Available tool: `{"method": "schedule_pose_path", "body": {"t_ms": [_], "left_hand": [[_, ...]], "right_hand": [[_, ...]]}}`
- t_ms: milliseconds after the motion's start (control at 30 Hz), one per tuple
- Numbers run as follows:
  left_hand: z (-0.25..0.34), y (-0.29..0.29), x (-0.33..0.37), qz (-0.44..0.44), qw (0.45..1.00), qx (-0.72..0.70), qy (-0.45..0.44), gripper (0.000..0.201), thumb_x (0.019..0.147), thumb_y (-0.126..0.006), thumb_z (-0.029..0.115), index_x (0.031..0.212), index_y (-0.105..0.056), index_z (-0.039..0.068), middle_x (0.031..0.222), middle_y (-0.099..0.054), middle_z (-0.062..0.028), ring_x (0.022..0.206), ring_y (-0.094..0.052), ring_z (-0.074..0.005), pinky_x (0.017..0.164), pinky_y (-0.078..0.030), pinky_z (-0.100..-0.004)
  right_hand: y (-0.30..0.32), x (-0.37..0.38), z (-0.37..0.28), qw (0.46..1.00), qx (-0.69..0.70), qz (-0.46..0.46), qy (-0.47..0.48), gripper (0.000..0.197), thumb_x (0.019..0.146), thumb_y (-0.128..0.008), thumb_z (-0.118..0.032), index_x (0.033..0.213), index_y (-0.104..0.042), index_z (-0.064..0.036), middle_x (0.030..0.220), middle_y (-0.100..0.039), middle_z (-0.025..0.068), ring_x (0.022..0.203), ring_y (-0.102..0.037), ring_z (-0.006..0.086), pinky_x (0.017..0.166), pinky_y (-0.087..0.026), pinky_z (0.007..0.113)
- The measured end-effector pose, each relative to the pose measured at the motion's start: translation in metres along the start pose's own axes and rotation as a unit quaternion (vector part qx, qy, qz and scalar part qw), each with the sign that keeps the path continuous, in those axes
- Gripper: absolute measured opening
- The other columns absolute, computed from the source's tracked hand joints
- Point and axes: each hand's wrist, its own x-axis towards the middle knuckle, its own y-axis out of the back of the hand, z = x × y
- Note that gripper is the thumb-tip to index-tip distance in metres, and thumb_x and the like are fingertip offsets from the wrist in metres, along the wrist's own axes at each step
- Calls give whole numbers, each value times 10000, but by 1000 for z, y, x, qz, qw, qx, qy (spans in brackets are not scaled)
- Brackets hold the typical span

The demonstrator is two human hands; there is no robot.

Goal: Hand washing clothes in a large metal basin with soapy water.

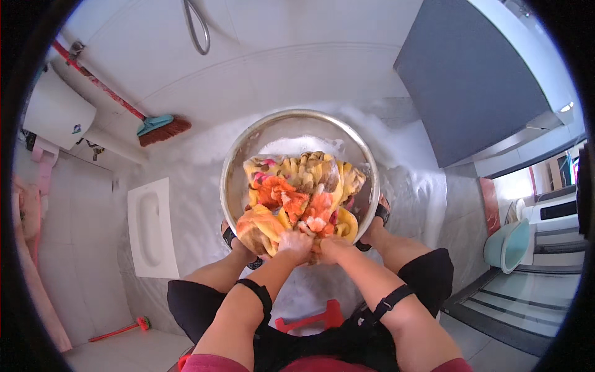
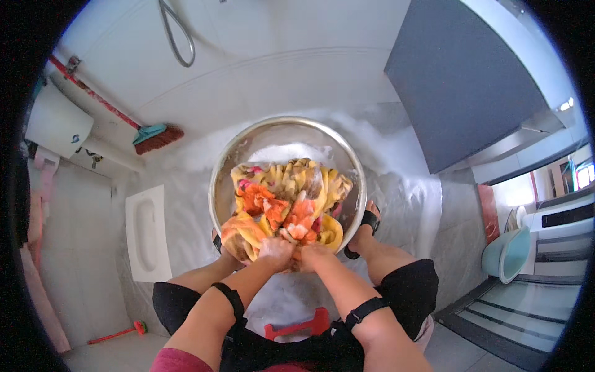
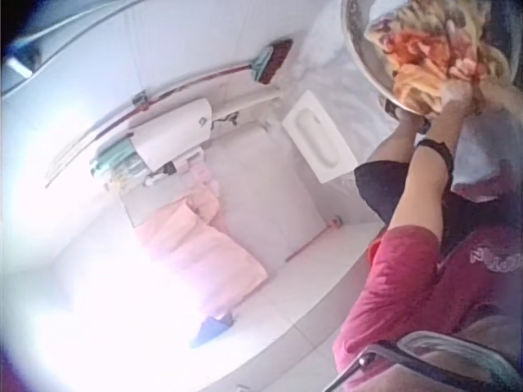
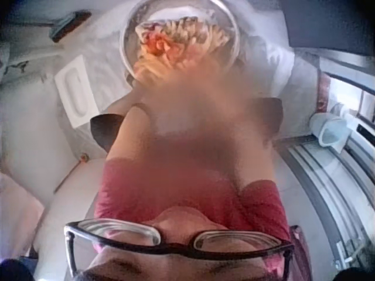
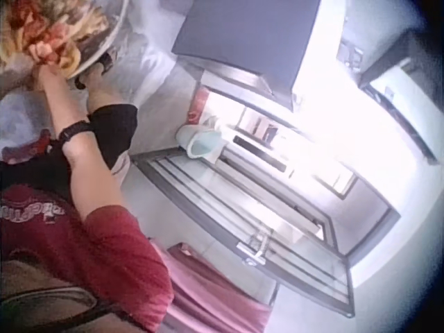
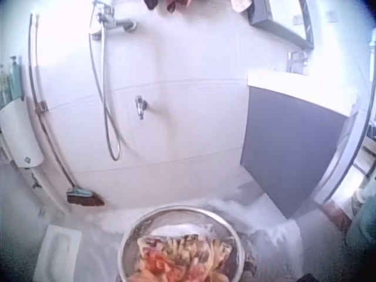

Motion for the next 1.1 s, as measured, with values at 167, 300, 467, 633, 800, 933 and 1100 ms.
{"method": "schedule_pose_path", "body": {"t_ms": [167,300,467,633,800,933,1100], "left_hand": [[-1,4,29,-105,993,-46,-23,359,754,-760,177,1108,-736,122,1090,-738,-86,1050,-700,-258,873,-567,-403],[-3,-27,54,-110,984,-128,-61,217,862,-604,142,1017,-727,51,1060,-725,-170,998,-709,-346,827,-581,-481],[18,-73,90,-180,955,-230,-47,277,852,-585,143,1073,-671,0,1188,-646,-243,1080,-662,-387,842,-551,-542],[29,-134,125,-83,961,-242,-102,298,871,-575,194,1084,-668,8,1164,-638,-257,1070,-647,-401,928,-481,-580],[13,-234,123,-64,946,-317,-32,347,911,-547,232,1185,-612,30,1147,-647,-224,1176,-582,-373,1043,-398,-547],[20,-150,104,-75,934,-348,-34,354,920,-542,235,1207,-598,35,1146,-649,-214,1187,-571,-375,1051,-395,-533],[19,-83,54,-68,884,-461,-43,364,933,-535,240,1234,-580,41,1144,-651,-201,1201,-557,-378,1061,-390,-515]], "right_hand": [[-11,53,13,996,-7,-87,2,335,818,-683,-237,1096,-743,-59,1176,-705,169,1123,-672,307,917,-545,420],[-28,82,31,982,-121,-132,58,464,907,-561,-343,1320,-631,-144,1303,-660,107,1236,-606,290,1070,-421,456],[-101,125,82,996,-82,-19,-20,532,963,-468,-414,1446,-505,-193,1492,-502,76,1376,-469,284,1130,-339,467],[-71,139,91,993,-120,1,-4,559,965,-478,-417,1482,-451,-208,1579,-380,83,1452,-352,275,1159,-303,476],[83,106,41,959,-82,-272,0,540,921,-608,-394,1390,-540,-135,1361,-601,152,1260,-569,337,1049,-448,461],[210,127,35,995,90,18,32,576,896,-643,-581,715,-695,-37,602,-624,96,577,-611,186,605,-505,380],[227,212,-86,955,114,249,113,680,866,-695,-543,1365,-535,-110,1392,-527,209,1318,-498,284,1081,-417,413]]}}
